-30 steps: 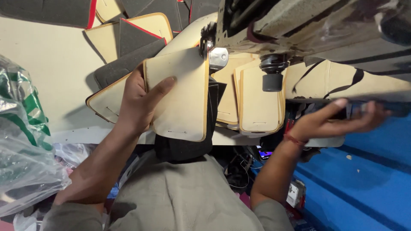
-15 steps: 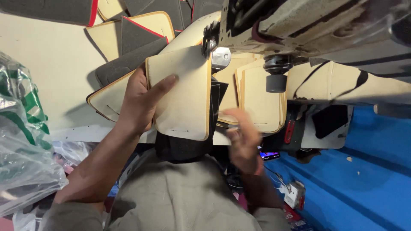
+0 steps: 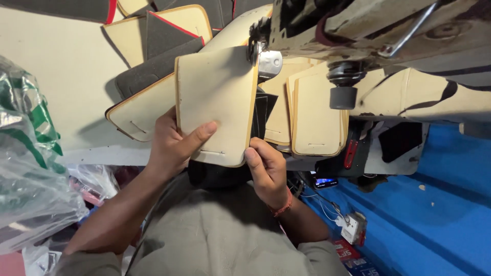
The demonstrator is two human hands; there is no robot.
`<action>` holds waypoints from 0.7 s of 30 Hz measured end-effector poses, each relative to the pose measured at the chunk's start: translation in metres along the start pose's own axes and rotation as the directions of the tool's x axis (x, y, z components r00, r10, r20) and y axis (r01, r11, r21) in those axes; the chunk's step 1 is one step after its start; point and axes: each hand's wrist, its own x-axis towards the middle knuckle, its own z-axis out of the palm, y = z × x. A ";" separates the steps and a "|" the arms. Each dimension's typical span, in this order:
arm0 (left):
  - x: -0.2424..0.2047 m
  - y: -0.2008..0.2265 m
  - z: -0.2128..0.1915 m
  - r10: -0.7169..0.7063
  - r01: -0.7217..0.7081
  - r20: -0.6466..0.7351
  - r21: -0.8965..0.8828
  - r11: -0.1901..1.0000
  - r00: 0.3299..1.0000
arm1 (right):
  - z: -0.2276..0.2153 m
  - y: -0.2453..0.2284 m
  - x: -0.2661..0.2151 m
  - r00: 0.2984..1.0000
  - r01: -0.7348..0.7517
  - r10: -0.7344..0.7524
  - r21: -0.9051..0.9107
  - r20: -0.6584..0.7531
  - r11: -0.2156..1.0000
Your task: The person uses a sewing machine to stitch the edges of beige and black car floor mats. They guide the mats under the needle, aligning the edges, and occasionally retrieve additional mats from a plastic bag on the table to continue the process.
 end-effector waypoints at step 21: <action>0.016 -0.021 -0.024 0.016 -0.013 0.200 -0.016 1.000 0.980 | 0.007 -0.018 0.005 0.997 0.014 -0.020 0.079 0.079 0.997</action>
